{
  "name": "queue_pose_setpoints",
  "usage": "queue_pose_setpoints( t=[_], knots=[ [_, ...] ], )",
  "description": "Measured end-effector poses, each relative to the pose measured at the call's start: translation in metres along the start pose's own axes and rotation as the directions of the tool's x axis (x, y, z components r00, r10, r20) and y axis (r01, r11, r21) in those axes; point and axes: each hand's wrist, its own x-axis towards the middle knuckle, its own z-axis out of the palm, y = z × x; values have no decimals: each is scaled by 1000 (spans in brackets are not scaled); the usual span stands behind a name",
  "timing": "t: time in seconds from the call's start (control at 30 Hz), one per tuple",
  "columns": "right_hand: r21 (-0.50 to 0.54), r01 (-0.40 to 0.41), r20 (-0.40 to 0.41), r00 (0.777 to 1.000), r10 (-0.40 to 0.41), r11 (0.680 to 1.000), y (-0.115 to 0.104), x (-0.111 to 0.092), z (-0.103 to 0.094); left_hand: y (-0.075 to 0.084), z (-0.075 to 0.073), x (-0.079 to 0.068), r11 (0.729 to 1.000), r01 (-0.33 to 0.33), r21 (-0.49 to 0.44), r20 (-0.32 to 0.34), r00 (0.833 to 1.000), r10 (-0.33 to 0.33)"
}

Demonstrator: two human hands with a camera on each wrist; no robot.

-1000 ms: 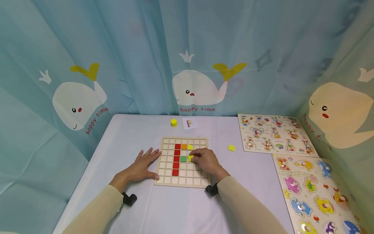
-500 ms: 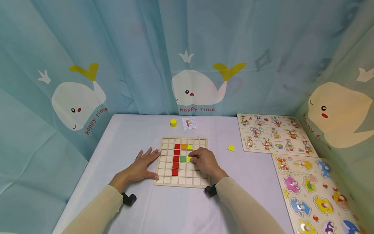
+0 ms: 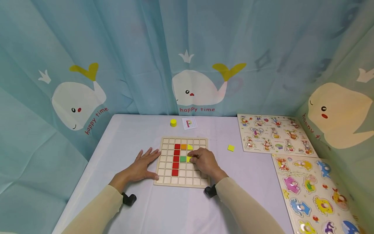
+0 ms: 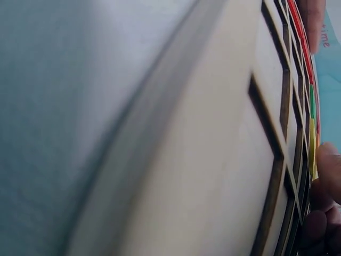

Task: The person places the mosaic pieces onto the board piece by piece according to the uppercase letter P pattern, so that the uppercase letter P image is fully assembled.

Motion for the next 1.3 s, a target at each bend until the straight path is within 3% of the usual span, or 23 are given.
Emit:
queue_pose_setpoints(
  t=[0.47,0.7,0.93,1.13,1.3],
  knots=[
    [116,-19,-28,999,23,993,0,-2,-2,0,0,1,1000,11,-6,-1,1000,-11],
    [179,-63,-58,996,74,982,3,-4,-7,-1,0,0,1000,-5,-7,-1,1000,5],
    [205,-78,-148,983,110,976,19,-5,-30,-1,1,0,1000,-2,-15,1,1000,2],
    [137,-106,-255,957,139,985,38,-11,-56,0,0,0,1000,3,-10,-3,1000,-3],
    [129,-130,-297,941,163,983,58,-18,-75,1,0,0,1000,1,-15,-4,1000,-1]
  ],
)
